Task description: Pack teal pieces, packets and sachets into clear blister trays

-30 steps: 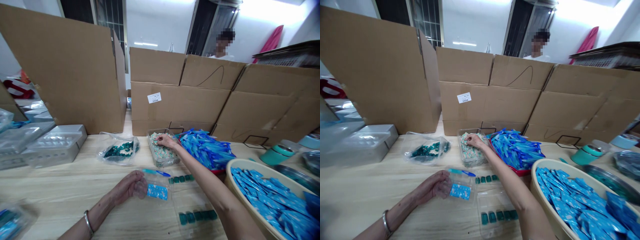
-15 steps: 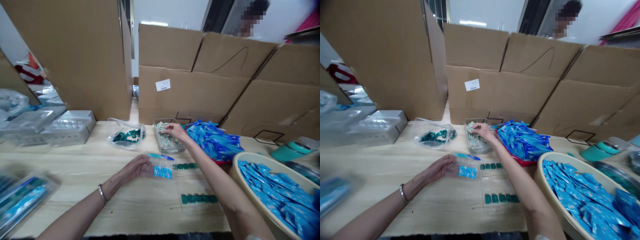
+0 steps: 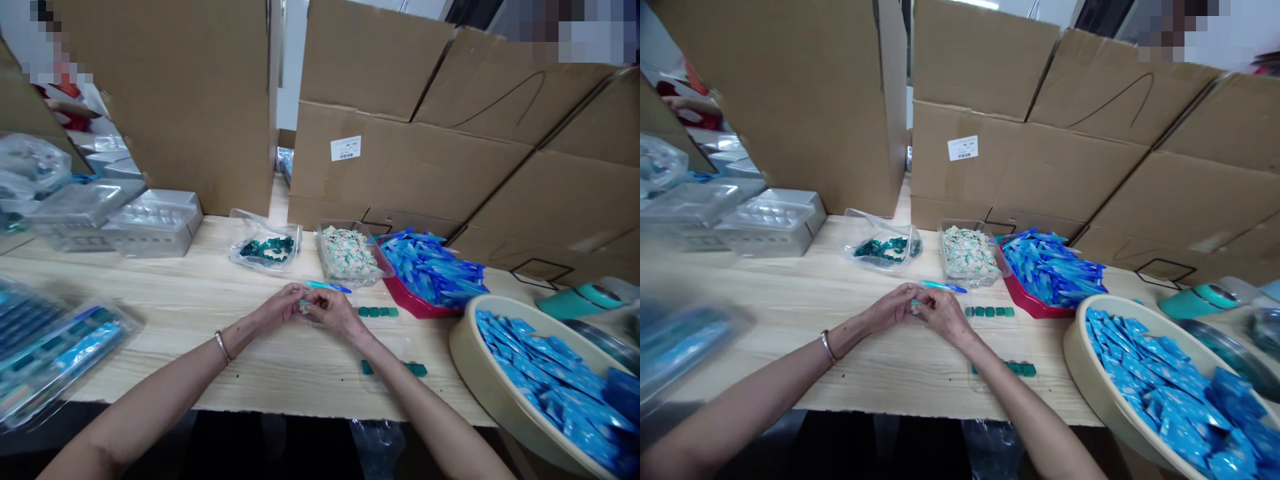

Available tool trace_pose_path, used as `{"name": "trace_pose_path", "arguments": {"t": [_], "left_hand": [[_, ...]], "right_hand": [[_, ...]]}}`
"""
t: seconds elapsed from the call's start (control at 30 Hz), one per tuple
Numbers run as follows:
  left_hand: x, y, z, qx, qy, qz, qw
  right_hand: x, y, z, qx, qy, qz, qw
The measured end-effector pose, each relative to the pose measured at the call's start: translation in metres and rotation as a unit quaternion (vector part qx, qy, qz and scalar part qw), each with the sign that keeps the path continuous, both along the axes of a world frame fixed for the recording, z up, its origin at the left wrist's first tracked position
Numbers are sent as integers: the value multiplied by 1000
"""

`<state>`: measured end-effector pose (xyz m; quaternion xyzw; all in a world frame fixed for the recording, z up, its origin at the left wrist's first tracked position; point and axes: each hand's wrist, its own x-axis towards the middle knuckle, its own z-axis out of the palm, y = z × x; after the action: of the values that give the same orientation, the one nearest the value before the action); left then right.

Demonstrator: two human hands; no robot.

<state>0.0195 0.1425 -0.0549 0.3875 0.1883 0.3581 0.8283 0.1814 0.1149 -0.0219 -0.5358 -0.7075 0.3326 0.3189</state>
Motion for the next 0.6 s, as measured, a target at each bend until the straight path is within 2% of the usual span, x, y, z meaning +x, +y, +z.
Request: {"name": "trace_pose_path", "arguments": {"t": [0.13, 0.33, 0.6], "left_hand": [[1, -1, -1, 7, -10, 6, 1000], [0, 0, -5, -5, -10, 10, 1000], [0, -1, -1, -6, -6, -4, 1000]], "right_hand": [[-6, -5, 2, 96, -70, 20, 993], [-12, -11, 1, 162, -117, -4, 980], [-10, -13, 7, 182, -184, 4, 966]]}}
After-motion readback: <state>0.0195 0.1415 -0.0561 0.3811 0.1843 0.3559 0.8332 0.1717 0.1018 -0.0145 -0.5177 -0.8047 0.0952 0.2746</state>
